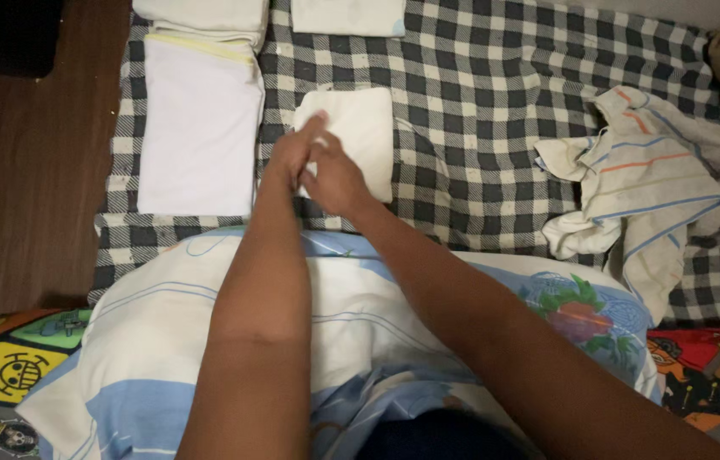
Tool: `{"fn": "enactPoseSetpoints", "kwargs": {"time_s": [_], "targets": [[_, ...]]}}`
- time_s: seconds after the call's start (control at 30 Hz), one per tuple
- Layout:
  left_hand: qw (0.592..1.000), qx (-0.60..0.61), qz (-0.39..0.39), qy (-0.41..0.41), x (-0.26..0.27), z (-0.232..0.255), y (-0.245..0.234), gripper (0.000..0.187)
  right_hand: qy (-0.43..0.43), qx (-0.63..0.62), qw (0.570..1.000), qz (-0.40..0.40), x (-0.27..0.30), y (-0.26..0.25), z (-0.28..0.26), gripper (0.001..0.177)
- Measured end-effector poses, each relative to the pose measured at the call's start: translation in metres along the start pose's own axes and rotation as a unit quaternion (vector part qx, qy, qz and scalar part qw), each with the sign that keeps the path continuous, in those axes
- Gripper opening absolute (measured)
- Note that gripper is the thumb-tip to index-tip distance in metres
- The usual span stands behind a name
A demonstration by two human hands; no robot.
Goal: The person folds several white and striped linens on a checkered bedsheet. Each item is unfolded, smoothed, folded into a compact rectangle, and stacked on the left side of the bed.
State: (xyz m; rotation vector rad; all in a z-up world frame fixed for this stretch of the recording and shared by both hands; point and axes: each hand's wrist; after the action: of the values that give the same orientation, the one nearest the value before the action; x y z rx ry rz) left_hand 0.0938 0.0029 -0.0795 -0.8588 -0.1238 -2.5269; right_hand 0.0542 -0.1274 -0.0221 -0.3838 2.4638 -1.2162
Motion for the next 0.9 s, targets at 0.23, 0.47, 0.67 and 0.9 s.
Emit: {"fn": "enactPoseSetpoints", "kwargs": {"time_s": [0.23,0.47,0.67,0.9], "targets": [[0.829,-0.262,0.316,0.379,0.023,-0.004,0.011,0.052,-0.021,-0.116,0.992,0.055,0.001,-0.012,0.046,0.033],[0.800,-0.319,0.095,0.500,0.050,-0.007,0.052,0.022,-0.139,0.044,0.988,0.041,0.007,-0.002,0.075,0.063],[0.783,-0.323,0.130,0.516,0.061,-0.021,0.036,0.057,-0.150,0.178,0.973,-0.010,0.001,-0.002,0.088,0.081],[0.752,-0.509,0.093,0.409,0.057,-0.004,0.017,0.066,-0.041,0.204,0.975,-0.080,-0.032,-0.029,0.079,0.092]]}}
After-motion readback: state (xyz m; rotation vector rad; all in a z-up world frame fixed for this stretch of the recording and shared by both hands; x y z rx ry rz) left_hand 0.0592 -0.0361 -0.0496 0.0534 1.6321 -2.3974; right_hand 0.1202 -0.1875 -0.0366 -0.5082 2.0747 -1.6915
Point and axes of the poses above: each hand's wrist, its own x-axis away from the middle knuckle, its own y-axis out of the palm, z = x × y, and after that the axes turned 14 degrees about z, right-handed
